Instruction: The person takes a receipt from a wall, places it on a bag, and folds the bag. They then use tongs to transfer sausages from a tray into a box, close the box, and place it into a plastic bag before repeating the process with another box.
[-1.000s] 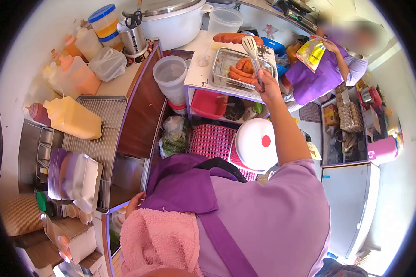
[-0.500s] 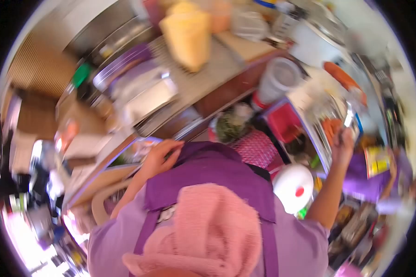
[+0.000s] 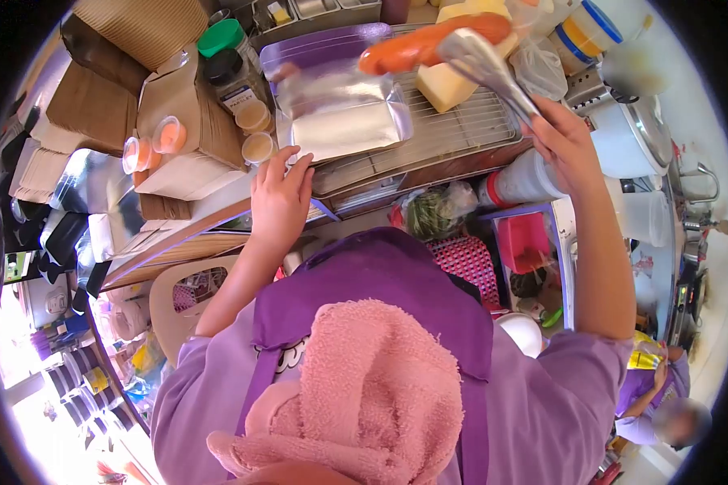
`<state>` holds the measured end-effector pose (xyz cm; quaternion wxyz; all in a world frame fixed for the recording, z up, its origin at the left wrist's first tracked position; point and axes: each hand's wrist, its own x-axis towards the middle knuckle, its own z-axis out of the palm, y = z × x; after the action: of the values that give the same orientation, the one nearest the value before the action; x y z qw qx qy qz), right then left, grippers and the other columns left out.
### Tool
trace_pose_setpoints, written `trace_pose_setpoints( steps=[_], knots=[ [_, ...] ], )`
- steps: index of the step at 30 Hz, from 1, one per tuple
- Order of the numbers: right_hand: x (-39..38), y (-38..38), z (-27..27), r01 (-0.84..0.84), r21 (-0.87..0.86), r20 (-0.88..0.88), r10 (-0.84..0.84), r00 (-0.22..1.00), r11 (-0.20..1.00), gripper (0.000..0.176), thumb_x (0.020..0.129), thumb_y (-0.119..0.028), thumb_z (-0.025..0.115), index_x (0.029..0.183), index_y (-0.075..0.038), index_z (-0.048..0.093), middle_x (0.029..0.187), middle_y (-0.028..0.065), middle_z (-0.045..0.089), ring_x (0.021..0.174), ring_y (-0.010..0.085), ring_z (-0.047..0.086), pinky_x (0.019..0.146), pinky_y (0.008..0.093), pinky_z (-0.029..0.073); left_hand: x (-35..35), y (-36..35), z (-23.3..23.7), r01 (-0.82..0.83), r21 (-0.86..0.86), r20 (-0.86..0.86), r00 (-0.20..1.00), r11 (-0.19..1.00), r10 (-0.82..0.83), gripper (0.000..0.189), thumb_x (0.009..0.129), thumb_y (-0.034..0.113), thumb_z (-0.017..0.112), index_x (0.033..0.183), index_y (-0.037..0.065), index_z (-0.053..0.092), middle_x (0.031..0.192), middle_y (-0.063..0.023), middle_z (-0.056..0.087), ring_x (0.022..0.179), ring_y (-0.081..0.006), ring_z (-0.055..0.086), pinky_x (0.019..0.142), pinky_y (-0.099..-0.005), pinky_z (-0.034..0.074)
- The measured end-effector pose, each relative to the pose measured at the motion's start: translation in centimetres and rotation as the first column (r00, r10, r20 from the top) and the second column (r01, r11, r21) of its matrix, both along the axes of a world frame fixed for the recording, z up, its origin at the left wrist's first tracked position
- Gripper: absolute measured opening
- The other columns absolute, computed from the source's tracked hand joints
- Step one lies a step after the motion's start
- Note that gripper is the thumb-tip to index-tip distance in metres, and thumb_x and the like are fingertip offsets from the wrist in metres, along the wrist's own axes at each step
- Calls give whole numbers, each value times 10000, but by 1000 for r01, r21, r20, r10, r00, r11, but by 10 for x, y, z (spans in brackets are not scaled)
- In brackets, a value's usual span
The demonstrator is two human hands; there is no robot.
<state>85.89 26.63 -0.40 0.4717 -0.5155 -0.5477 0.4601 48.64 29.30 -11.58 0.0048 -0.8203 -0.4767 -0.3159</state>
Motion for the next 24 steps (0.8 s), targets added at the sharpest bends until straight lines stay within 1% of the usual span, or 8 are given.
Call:
trace_pose_setpoints(
  steps=[2, 6, 10, 12, 14, 18, 20, 24],
  knots=[
    [-9, 18, 13, -13, -112, 354, 52, 934, 994, 392, 834, -216, 570, 1150, 9, 513, 832, 42, 563, 614, 62, 434, 545, 184, 340, -3, 5, -12, 18, 19, 14, 1000, 1000, -19, 242, 724, 86, 591, 965, 99, 590, 970, -24, 547, 874, -214, 531, 728, -358, 417],
    [-44, 51, 44, -221, 30, 635, 153, 757, 975, 379, 807, -218, 595, 1116, -5, 549, 849, 39, 603, 700, 114, 534, 629, 255, 420, -6, 7, -15, 95, -25, 64, 994, 995, -93, 245, 707, 28, 600, 945, 81, 616, 895, -40, 576, 821, -230, 548, 731, -353, 421],
    [-100, 75, 81, -475, -71, 977, 157, 144, 877, 311, 763, -131, 592, 1064, -55, 588, 889, 62, 626, 800, 206, 587, 717, 327, 451, -10, 10, -14, 174, -27, 103, 980, 984, -170, 275, 671, -14, 579, 930, 72, 617, 858, -53, 569, 804, -239, 546, 723, -351, 425],
    [-145, 83, 91, -549, -140, 990, 114, -83, 824, 298, 726, -106, 612, 1022, -73, 614, 902, 83, 621, 813, 223, 586, 703, 349, 461, -10, 11, -14, 190, -29, 121, 975, 981, -185, 277, 666, -25, 570, 922, 68, 618, 848, -56, 566, 799, -243, 545, 721, -351, 427],
    [-198, 85, 95, -389, -319, 866, 98, -491, 864, 253, 696, -122, 622, 947, -98, 650, 909, 69, 638, 811, 236, 597, 700, 343, 472, -10, 12, -15, 203, -43, 139, 971, 978, -195, 275, 658, -39, 558, 908, 58, 620, 831, -63, 557, 796, -253, 543, 715, -356, 431],
    [-252, 105, 86, -531, -496, 801, 126, -586, 687, 163, 672, -168, 571, 698, -52, 682, 720, 163, 635, 715, 261, 631, 619, 360, 491, -8, 13, -18, 237, -26, 146, 962, 971, -231, 277, 646, -45, 555, 896, 52, 624, 826, -69, 555, 788, -259, 543, 712, -357, 436],
    [-275, 116, 56, -434, -500, 720, 81, -689, 750, 264, 701, -188, 640, 963, -165, 667, 883, 47, 649, 790, 239, 606, 692, 366, 481, -9, 14, -18, 263, -12, 156, 953, 965, -258, 288, 637, -47, 553, 897, 52, 625, 823, -68, 554, 783, -260, 544, 707, -356, 442],
    [-302, 138, 34, -363, -492, 651, 58, -757, 791, 276, 645, -247, 681, 914, -182, 689, 891, 46, 652, 795, 235, 612, 664, 389, 491, -10, 14, -18, 278, -24, 162, 949, 960, -271, 291, 637, -48, 552, 898, 55, 627, 822, -69, 555, 781, -262, 544, 707, -352, 446]
  ],
)
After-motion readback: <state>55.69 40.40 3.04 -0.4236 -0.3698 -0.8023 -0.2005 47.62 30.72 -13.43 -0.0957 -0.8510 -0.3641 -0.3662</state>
